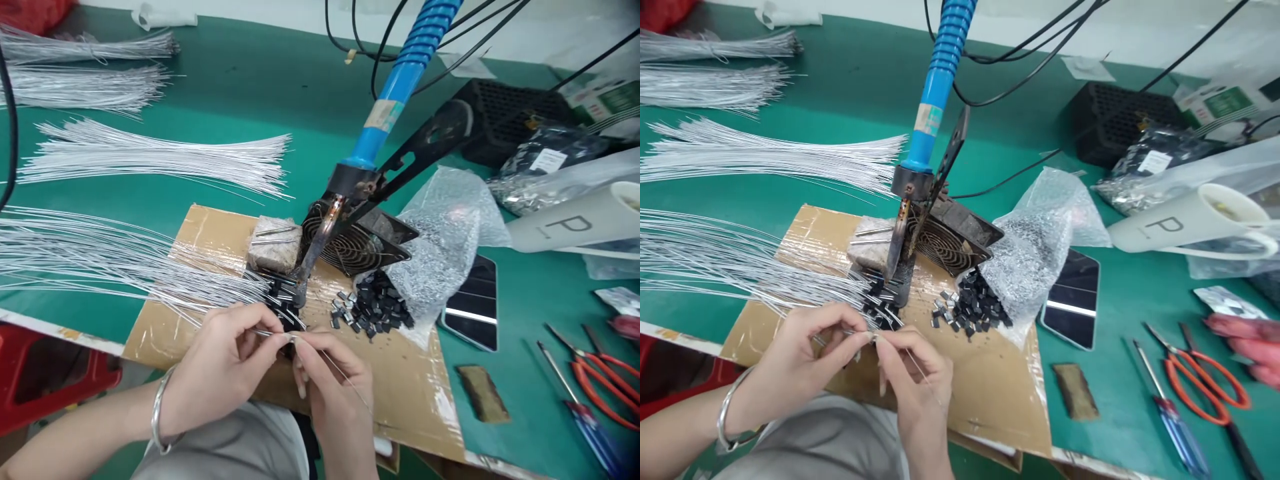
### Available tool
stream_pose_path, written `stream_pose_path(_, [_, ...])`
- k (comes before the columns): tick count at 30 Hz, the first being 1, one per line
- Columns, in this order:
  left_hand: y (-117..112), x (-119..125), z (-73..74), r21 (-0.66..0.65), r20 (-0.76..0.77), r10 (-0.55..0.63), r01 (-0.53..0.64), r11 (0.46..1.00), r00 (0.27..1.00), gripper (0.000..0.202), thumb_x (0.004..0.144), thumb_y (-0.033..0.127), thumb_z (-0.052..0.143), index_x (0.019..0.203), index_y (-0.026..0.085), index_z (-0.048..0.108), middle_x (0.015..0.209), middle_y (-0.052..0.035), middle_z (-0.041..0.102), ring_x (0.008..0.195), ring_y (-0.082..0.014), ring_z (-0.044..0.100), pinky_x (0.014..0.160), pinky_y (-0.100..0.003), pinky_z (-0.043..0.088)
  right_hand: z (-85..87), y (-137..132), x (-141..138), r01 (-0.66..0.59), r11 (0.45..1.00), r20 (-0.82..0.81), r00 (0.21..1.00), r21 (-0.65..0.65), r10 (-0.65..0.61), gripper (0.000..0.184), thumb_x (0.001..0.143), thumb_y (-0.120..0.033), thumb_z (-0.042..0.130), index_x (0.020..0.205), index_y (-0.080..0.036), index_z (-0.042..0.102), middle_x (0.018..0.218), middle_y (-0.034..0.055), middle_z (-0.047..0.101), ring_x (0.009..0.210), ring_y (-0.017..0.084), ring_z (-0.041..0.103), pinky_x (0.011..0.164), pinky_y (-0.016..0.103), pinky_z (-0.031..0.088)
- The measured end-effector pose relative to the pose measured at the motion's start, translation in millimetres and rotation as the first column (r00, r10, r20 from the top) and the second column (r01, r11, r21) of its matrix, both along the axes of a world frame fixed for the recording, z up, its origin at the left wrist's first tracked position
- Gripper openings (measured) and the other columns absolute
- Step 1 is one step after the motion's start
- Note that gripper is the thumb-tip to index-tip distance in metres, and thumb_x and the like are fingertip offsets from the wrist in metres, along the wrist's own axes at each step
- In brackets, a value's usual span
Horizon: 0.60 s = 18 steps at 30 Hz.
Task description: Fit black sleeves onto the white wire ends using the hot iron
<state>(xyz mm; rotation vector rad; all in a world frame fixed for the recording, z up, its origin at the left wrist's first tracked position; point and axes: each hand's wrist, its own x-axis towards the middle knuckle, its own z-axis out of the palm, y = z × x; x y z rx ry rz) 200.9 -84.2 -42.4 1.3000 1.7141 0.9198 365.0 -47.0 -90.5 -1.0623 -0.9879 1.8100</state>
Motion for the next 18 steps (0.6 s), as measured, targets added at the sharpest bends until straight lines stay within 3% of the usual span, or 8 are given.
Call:
stream_pose_path(3, [1.7, -0.3, 0.0, -0.044, 0.059, 0.005, -0.003, 0.999, 0.998, 0.021, 0.098, 0.03, 0.059, 0.084, 0.019, 0.071, 0.063, 0.0035, 0.056, 0.053, -0.0111, 0.037, 0.048, -0.025, 0.028, 0.1, 0.0, -0.2, -0.01, 1.0, -0.011, 1.0, -0.003, 0.01, 0.013, 0.087, -0.038, 0.085, 0.088, -0.025, 0.086, 0.067, -0.002, 0.06, 0.048, 0.005, 0.05, 0.043, 0.017, 0.038])
stream_pose_path(18, [1.8, 0.8, -0.7, -0.05, 0.104, 0.027, -0.022, 0.999, 0.994, 0.02, 0.095, 0.029, 0.059, 0.082, 0.019, 0.07, 0.07, -0.0013, 0.065, 0.059, -0.0131, 0.047, 0.052, -0.026, 0.033, 1.2, -0.9, 1.6, -0.008, 0.999, -0.031, 0.999, -0.034, 0.007, 0.015, 0.086, -0.038, 0.085, 0.083, -0.023, 0.085, 0.07, -0.0013, 0.062, 0.047, 0.006, 0.051, 0.042, 0.018, 0.037])
